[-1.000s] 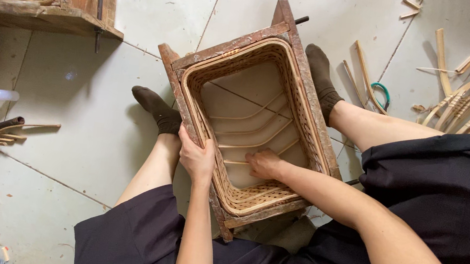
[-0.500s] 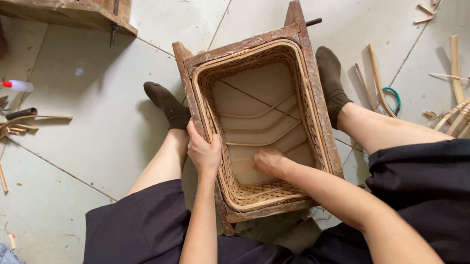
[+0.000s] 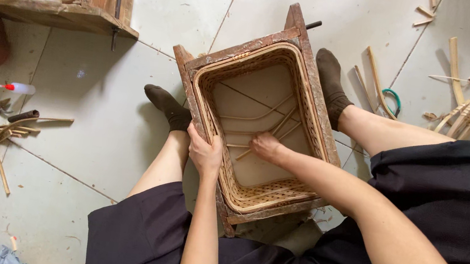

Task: The person sits on the floor and weaves thin bamboo strips across the base of a rectangular woven basket held in a wooden frame, pressing each strip into place and tucking the ends. They use scissors to trim a strip and continue adding strips to build up the woven base pattern.

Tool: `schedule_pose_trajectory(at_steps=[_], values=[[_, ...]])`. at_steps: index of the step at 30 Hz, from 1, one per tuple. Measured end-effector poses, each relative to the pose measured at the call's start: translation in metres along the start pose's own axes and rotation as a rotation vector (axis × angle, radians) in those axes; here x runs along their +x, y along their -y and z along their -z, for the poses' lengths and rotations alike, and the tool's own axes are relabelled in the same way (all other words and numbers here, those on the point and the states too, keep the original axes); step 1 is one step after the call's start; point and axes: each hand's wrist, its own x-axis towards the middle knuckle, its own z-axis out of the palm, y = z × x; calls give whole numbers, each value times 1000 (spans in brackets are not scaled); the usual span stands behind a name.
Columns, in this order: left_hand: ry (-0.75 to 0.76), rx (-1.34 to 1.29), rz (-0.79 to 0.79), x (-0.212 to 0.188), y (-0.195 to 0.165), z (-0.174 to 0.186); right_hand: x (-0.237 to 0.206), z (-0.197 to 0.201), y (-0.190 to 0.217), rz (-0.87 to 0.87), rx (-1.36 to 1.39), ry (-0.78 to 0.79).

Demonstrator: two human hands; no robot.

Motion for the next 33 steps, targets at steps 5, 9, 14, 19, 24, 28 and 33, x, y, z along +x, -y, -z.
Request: schedule_pose_trajectory(at_steps=[5,9,14,19,24,28,33], values=[[-11,17,-28,-1,5,-1,12,-9,-1,102,211,122],[6,10,-4,-3,9,-1,11,-8,-13,119,308,98],[-4,33,-5,-5,6,-1,-4,16,-28,214,449,207],[1,48,17,-2,6,-3,-9,22,5,222,67,468],[-15,53,-19,0,7,-2,4,3,35,161,87,498],[-15,56,-20,-1,7,-1,10,2,30,124,67,464],[-8,57,-15,-3,15,-3,10,17,18,233,-40,445]])
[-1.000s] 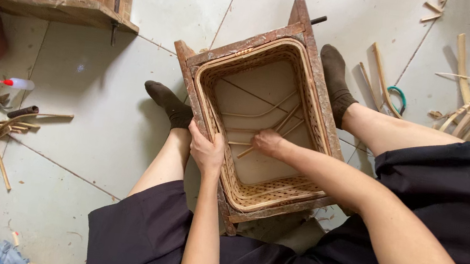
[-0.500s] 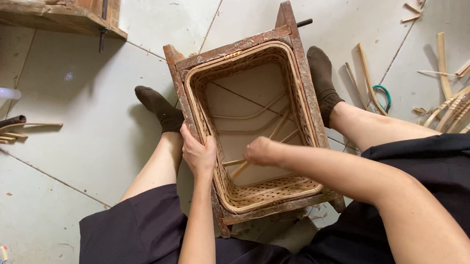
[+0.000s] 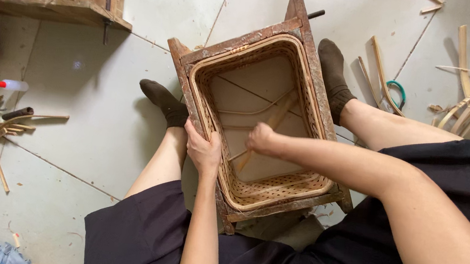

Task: The person sits on the floor and weaves thin bamboo strips across the base of a rectangular woven basket held in a wooden frame, pressing each strip into place and tucking the ends. They use scissors to trim a strip and continue adding strips to build up the woven base pattern.

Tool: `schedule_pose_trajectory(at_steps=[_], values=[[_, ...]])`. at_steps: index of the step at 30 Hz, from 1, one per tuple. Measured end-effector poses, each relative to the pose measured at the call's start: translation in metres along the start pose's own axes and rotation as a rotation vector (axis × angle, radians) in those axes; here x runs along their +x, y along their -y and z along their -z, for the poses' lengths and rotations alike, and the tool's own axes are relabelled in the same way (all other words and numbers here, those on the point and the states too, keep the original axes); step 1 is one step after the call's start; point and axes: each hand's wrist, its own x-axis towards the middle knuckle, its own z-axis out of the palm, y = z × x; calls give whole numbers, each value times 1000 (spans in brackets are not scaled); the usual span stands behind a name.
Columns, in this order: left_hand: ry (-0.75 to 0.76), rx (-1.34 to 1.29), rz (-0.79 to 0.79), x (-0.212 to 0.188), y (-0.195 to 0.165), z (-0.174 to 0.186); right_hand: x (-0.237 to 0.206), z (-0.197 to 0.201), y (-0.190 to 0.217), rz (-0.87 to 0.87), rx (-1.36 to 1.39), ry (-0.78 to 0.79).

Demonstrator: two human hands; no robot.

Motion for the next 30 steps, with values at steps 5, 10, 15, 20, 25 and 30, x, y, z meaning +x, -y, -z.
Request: schedule_pose_trajectory(at_steps=[5,10,15,20,25,30], values=[[-33,57,-77,0,7,-4,1,3,-3,55,-125,80],[-7,9,-6,1,2,-3,12,-9,-37,-314,132,-244],[-17,-33,4,0,-4,1,11,-16,-55,-156,133,-408],[5,10,12,0,-4,4,14,-17,-56,-96,150,-489],[69,-62,142,-3,-10,12,16,-23,-55,-121,156,-551],[33,-1,1,-9,-22,17,12,-31,-55,-84,217,-502]])
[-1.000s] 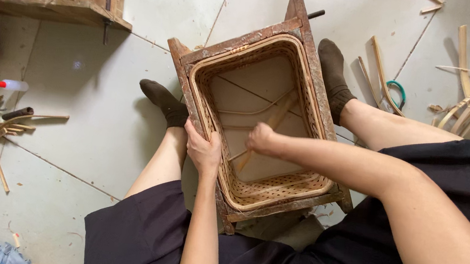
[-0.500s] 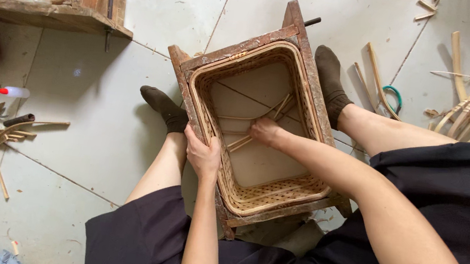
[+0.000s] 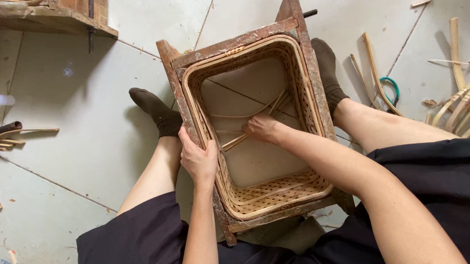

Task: The person sits on the floor and weaves thin bamboo strips across the base of a rectangular woven basket held in a wooden frame, pressing each strip into place and tucking the ends. They use scissors to trim a strip and continue adding strips to build up the woven base pattern.

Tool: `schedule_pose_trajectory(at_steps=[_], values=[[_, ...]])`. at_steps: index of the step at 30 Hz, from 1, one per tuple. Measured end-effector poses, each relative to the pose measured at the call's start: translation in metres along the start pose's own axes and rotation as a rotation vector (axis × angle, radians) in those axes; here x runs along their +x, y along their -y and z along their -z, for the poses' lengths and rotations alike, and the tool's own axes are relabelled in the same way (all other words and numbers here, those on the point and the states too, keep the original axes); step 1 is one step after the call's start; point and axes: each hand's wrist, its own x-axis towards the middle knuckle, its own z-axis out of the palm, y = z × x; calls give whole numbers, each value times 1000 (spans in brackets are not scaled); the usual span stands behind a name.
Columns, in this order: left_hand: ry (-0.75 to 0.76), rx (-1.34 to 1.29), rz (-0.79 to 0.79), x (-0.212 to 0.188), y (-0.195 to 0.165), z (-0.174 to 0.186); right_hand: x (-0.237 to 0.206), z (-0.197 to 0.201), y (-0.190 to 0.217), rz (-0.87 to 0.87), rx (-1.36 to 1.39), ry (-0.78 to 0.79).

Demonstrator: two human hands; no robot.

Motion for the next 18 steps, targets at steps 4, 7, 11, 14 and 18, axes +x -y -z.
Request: schedule_pose_trajectory(at_steps=[4,7,11,14,18], values=[[5,-6,-3,5,-1,-2,-8,2,-3,-88,133,-245],[50,28,114,13,7,-3,-9,8,-2,-137,78,-383],[-21,23,-12,14,21,-8,-10,25,13,-115,100,-49],[3,51,2,12,27,-10,-13,42,25,129,-91,93],[-45,27,-51,16,26,-12,-7,58,21,85,-241,23]])
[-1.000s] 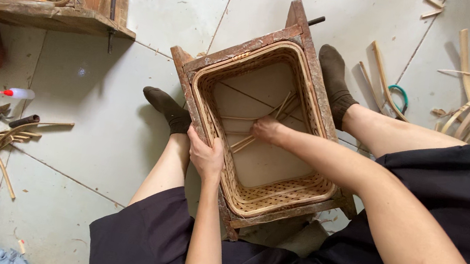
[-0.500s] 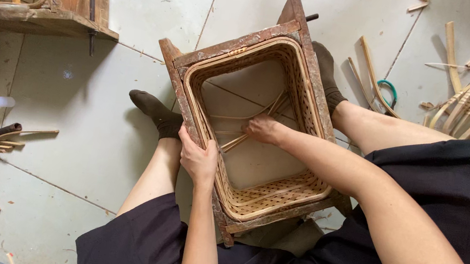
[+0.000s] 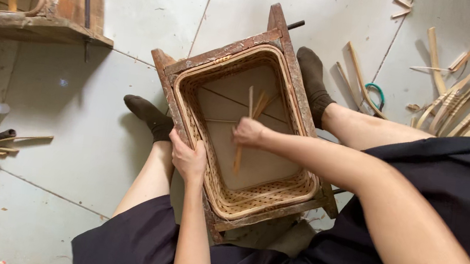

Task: The person sits on the floor and weaves thin bamboo strips across the base of a rectangular woven basket held in a wooden frame, pressing each strip into place and tucking the ends. They use scissors to trim a strip and continue adding strips to build up the woven base pattern.

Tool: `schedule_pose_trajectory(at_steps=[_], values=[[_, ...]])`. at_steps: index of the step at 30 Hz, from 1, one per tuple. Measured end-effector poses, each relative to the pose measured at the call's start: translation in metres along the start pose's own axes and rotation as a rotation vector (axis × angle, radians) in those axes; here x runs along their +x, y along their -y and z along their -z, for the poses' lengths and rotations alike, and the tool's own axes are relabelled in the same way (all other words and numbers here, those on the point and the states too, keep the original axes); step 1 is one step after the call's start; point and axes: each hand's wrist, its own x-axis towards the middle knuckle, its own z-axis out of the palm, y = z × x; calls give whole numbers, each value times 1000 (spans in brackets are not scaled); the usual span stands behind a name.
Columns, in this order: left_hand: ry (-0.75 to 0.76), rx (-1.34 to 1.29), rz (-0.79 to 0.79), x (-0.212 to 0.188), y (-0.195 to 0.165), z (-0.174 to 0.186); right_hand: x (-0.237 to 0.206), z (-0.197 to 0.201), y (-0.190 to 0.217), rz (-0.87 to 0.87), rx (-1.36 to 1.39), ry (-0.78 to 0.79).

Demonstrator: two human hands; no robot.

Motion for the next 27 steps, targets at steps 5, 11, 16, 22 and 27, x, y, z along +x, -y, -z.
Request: schedule_pose_trajectory(at_steps=[5,11,16,22,27], values=[[25,37,37,4,-2,2,21,-6,-12,-384,10,-291],[33,18,60,4,1,0,23,0,-28,-241,-73,-122],[22,75,-30,8,-10,4,8,45,-26,50,-140,532],[-98,275,-182,5,-51,14,-95,143,-12,211,-119,123],[843,282,-346,-71,-120,-38,-207,154,-132,-227,561,-341]])
